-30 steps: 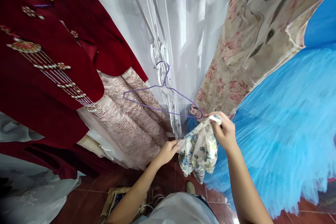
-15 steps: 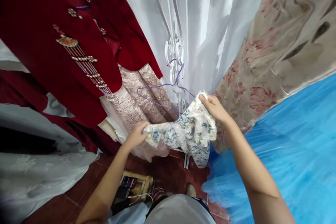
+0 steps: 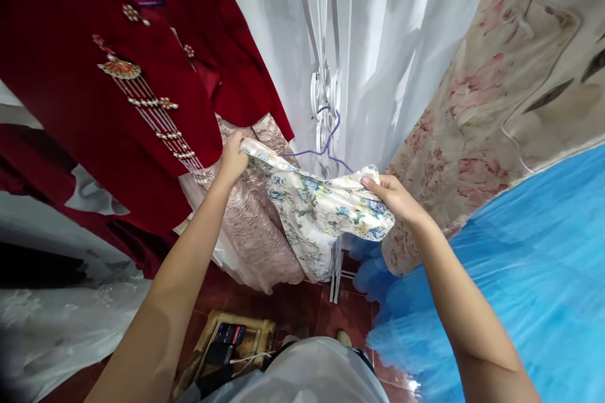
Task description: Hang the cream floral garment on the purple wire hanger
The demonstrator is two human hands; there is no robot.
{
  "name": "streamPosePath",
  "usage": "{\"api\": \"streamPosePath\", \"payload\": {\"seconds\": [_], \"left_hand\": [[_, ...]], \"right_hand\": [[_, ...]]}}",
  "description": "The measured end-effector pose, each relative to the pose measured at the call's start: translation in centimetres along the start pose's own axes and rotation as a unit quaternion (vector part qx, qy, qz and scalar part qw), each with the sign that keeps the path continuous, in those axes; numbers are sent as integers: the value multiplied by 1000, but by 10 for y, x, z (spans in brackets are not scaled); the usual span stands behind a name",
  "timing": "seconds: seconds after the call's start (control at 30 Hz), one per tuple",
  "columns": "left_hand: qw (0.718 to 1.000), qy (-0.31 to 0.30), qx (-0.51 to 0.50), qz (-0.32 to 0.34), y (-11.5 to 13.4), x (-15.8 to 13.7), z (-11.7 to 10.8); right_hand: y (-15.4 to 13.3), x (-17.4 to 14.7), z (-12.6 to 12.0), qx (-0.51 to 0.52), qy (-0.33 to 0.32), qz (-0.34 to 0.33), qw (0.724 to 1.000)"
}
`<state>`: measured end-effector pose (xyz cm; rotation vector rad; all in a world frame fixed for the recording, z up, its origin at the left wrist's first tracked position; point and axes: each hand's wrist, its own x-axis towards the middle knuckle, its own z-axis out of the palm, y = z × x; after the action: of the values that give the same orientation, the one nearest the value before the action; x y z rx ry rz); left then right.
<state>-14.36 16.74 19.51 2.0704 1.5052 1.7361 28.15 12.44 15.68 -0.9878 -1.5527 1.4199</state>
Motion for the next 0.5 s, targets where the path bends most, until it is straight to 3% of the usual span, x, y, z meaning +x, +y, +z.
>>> {"api": "streamPosePath", "payload": {"seconds": [0.07,0.13,0.23,0.33,0.4,0.5], "left_hand": [[995,-30,-98,0,19,13,10],[988,-98,-121,19,35,11,15],[982,-168,-65,49,43,-8,14],[973,-226,7,38,43,-26,11],[968,-241,52,53,50,-28,11],[969,-199,100,105,78,-22,18]], "right_hand": [[2,-1,-1,-12,-3,3,1000],[5,-2,-2,-45,13,-17,999],[10,-6,2,-134,116,-83,981],[8,-14,12,-192,213,-82,955],[1,-19,18,-187,246,-65,949],[-13,-24,16,-153,299,-71,939]]}}
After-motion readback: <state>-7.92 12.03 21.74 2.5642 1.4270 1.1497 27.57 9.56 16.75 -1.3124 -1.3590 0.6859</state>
